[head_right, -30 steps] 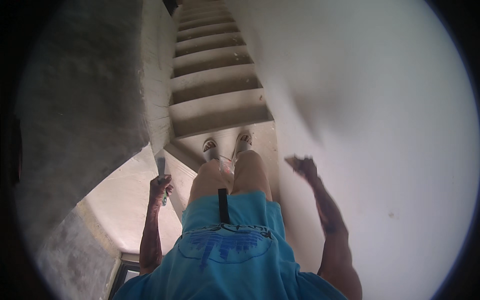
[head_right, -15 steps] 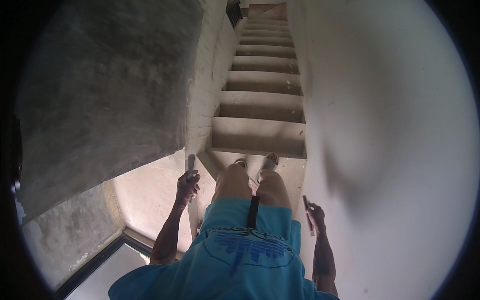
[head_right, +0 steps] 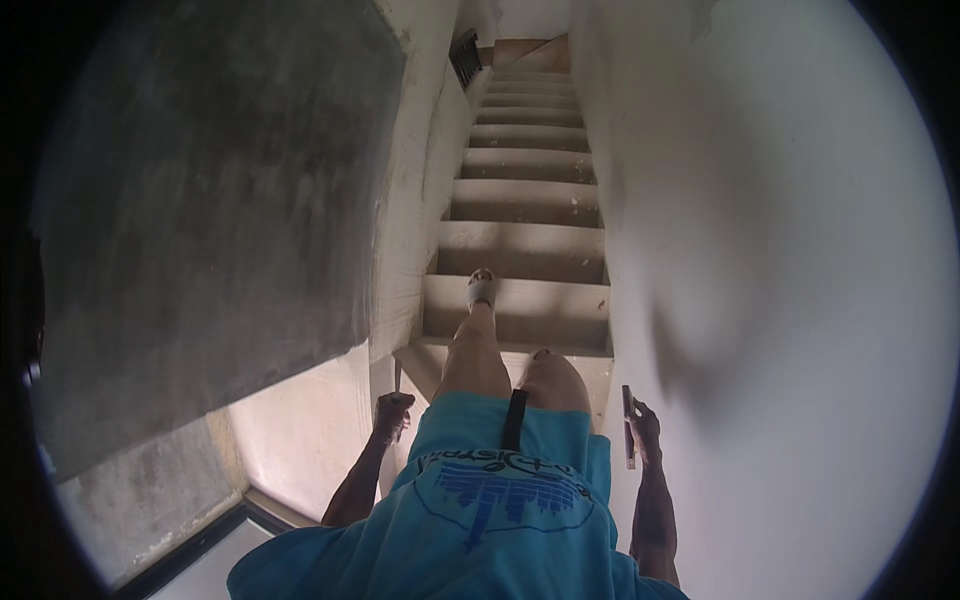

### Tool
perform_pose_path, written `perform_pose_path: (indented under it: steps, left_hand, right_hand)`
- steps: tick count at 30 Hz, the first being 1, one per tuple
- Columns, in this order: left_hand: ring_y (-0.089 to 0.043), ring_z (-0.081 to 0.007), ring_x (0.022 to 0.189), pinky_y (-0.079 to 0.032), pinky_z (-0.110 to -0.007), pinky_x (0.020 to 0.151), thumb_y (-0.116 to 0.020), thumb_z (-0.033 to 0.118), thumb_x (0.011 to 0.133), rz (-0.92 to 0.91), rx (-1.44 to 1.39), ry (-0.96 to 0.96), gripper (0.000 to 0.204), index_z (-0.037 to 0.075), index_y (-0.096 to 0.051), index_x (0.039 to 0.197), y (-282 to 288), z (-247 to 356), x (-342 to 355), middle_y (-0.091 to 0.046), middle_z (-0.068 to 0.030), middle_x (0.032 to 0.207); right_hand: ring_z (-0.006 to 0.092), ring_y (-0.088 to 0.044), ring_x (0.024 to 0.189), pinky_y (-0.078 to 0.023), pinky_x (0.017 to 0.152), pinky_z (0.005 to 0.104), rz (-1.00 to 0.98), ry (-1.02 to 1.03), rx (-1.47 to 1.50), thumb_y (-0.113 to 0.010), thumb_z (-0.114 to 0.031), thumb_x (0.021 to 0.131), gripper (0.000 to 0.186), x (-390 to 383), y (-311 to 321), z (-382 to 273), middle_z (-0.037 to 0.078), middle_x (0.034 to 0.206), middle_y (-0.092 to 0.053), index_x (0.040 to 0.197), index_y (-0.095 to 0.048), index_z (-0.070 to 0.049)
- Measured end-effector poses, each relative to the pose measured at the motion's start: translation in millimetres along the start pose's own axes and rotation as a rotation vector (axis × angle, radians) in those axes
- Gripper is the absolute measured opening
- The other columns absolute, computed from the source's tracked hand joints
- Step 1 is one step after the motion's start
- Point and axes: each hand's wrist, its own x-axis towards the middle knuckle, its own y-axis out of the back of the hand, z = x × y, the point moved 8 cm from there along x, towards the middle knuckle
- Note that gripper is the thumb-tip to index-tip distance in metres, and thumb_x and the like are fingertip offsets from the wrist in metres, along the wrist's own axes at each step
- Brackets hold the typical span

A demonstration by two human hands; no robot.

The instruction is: The person applies plaster to a white wall using a trowel and a hawk while standing on a staircase. They spread the material over a patch and smooth the surface, occasionally scraping excess material back onto the hawk.

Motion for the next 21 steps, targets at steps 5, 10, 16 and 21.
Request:
perform_pose_path:
  steps: [5,10,16,21]
  left_hand:
    - [-0.064,-0.0155,0.053,-0.052,-0.028,0.049,-0.071,0.035,0.089,-0.132,-0.005,-0.082,0.034,0.002,-0.068,0.088,-12.3,32.0,82.1,-0.066,-0.0096,0.064]
    - [-0.059,-0.0130,0.052,-0.046,-0.028,0.048,-0.073,0.043,0.088,-0.252,-0.096,-0.107,0.041,0.003,-0.064,0.082,-20.2,37.4,212.9,-0.064,-0.0068,0.061]
    - [-0.050,-0.0130,0.042,-0.041,-0.028,0.040,-0.066,0.045,0.093,-0.210,-0.110,-0.072,0.041,0.007,-0.054,0.082,-15.6,141.2,199.7,-0.060,-0.0080,0.060]
    - [-0.042,-0.0097,0.038,-0.035,-0.028,0.035,-0.068,0.039,0.094,-0.209,-0.071,0.017,0.039,0.011,-0.047,0.075,-2.9,148.9,202.2,-0.043,0.0018,0.054]
  right_hand:
    - [0.0288,-0.065,0.112,-0.049,0.097,0.0359,0.193,-0.059,0.033,-0.064,-0.014,0.079,0.058,26.1,-20.2,6.6,0.018,0.125,-0.067,0.135,-0.059,-0.003]
    - [0.0324,-0.061,0.121,-0.046,0.102,0.0409,0.190,-0.217,0.067,-0.067,-0.027,0.077,0.055,81.8,-80.6,-0.6,0.022,0.126,-0.065,0.127,-0.064,-0.005]
    - [0.0357,-0.063,0.116,-0.048,0.099,0.0432,0.142,-0.182,-0.156,-0.067,-0.028,0.079,0.057,75.9,-76.4,-104.3,0.023,0.124,-0.065,0.132,-0.062,-0.009]
    - [0.0369,-0.064,0.113,-0.049,0.097,0.0439,0.141,-0.158,-0.097,-0.066,-0.029,0.079,0.056,99.5,-64.1,-126.2,0.025,0.119,-0.067,0.131,-0.062,-0.007]
